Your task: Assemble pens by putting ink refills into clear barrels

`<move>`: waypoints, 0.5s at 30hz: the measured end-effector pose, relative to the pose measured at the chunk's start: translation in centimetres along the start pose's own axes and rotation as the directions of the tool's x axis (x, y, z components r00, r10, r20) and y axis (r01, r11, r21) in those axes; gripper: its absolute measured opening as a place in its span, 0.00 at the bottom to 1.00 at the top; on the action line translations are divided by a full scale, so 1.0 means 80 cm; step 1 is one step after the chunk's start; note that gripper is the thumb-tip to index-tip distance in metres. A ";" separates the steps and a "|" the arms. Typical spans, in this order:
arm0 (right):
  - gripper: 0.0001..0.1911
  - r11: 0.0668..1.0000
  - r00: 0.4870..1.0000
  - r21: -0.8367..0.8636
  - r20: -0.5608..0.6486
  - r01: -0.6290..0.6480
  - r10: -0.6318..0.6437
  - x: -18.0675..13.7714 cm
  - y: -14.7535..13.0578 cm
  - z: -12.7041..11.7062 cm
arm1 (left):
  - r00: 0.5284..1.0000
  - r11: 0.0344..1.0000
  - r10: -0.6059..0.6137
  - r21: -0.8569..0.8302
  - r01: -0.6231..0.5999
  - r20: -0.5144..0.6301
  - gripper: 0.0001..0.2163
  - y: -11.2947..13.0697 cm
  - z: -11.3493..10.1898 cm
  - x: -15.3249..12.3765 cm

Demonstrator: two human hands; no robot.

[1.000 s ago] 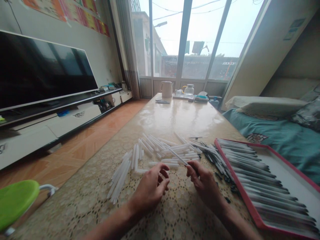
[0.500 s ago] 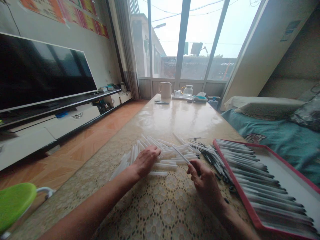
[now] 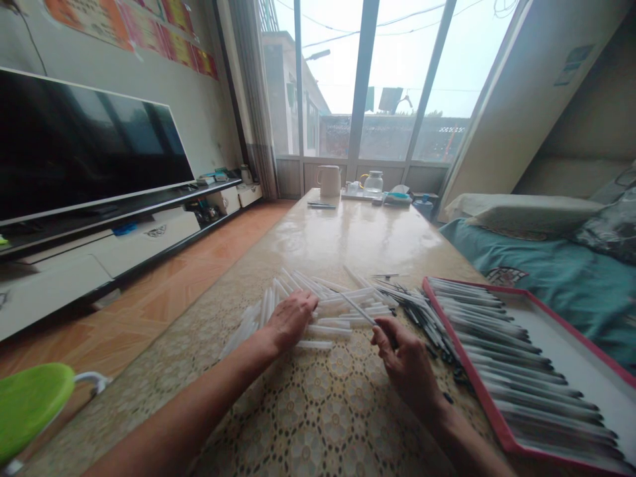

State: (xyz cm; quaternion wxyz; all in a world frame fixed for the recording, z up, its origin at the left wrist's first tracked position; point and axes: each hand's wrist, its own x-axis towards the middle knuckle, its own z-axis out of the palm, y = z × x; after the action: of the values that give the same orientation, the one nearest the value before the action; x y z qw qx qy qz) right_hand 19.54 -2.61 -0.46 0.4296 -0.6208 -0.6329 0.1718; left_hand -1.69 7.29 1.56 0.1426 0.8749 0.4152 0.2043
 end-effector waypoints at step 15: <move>0.10 1.000 0.999 -0.022 0.035 0.005 -0.004 -0.001 -0.004 0.002 | 0.945 0.788 -0.298 -0.594 0.162 -0.137 0.12 -0.012 0.018 -0.007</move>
State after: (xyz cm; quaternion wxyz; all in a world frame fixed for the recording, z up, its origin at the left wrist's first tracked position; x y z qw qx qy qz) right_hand 19.21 -2.66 -0.31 0.4118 -0.6209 -0.6437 0.1746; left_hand -1.99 7.33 -0.23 0.3761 0.7046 0.4513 0.3979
